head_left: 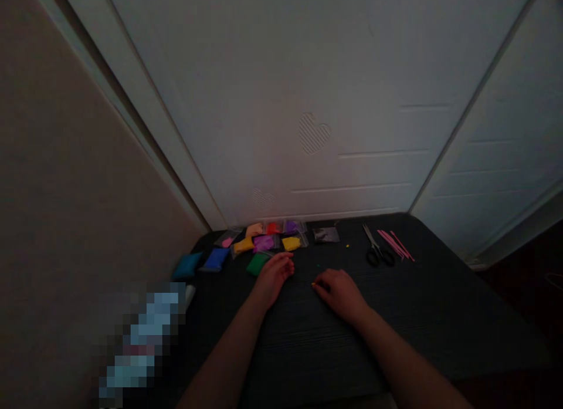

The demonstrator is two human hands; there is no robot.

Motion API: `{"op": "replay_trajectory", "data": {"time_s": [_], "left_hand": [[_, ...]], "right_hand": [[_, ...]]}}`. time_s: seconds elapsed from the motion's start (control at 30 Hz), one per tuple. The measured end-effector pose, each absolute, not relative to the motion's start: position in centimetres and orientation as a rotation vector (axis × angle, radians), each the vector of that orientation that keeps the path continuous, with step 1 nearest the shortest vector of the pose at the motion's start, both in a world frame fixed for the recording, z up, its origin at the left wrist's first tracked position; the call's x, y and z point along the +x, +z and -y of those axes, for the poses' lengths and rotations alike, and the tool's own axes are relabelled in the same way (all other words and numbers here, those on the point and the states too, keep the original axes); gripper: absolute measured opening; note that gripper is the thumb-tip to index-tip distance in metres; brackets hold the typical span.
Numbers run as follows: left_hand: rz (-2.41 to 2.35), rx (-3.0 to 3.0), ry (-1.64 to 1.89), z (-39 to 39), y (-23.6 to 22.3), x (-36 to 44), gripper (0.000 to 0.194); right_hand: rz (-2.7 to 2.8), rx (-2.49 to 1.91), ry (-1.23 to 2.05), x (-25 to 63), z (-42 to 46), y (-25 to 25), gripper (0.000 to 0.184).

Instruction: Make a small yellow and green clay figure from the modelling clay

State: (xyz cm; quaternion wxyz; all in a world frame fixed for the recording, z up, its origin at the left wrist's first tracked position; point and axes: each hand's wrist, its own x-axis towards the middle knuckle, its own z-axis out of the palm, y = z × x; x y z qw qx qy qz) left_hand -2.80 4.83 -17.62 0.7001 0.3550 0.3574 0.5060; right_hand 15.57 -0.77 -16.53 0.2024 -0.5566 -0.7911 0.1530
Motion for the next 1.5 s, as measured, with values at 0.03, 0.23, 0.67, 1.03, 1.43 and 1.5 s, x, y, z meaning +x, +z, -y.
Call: {"op": "replay_trajectory", "data": {"time_s": [0.03, 0.23, 0.67, 1.03, 1.43, 1.5], "left_hand": [[-0.795, 0.785, 1.133, -4.8, -17.6, -2.9, 0.021], [-0.779, 0.763, 1.117, -4.8, -17.2, -3.1, 0.02], [-0.769, 0.746, 1.098, -5.0, -17.6, -3.6, 0.017], [-0.803, 0.731, 1.073, -5.3, -17.1, -3.2, 0.019], [-1.105, 1.547, 0.956, -4.7, -17.6, -2.1, 0.019], [-1.098, 1.516, 0.959, -4.7, -17.7, -2.3, 0.02]], "right_hand": [[2.214, -1.551, 0.43, 15.5, 0.8, -16.5, 0.022], [2.239, -1.559, 0.392, 15.4, 0.8, -16.6, 0.022], [2.229, -1.601, 0.429, 15.1, 0.8, -16.3, 0.02], [2.045, -1.528, 0.544, 15.8, 0.5, -16.6, 0.019], [2.173, -1.518, 0.461, 15.5, 0.6, -16.8, 0.022], [2.199, -1.526, 0.443, 15.4, 0.7, -16.8, 0.021]]}}
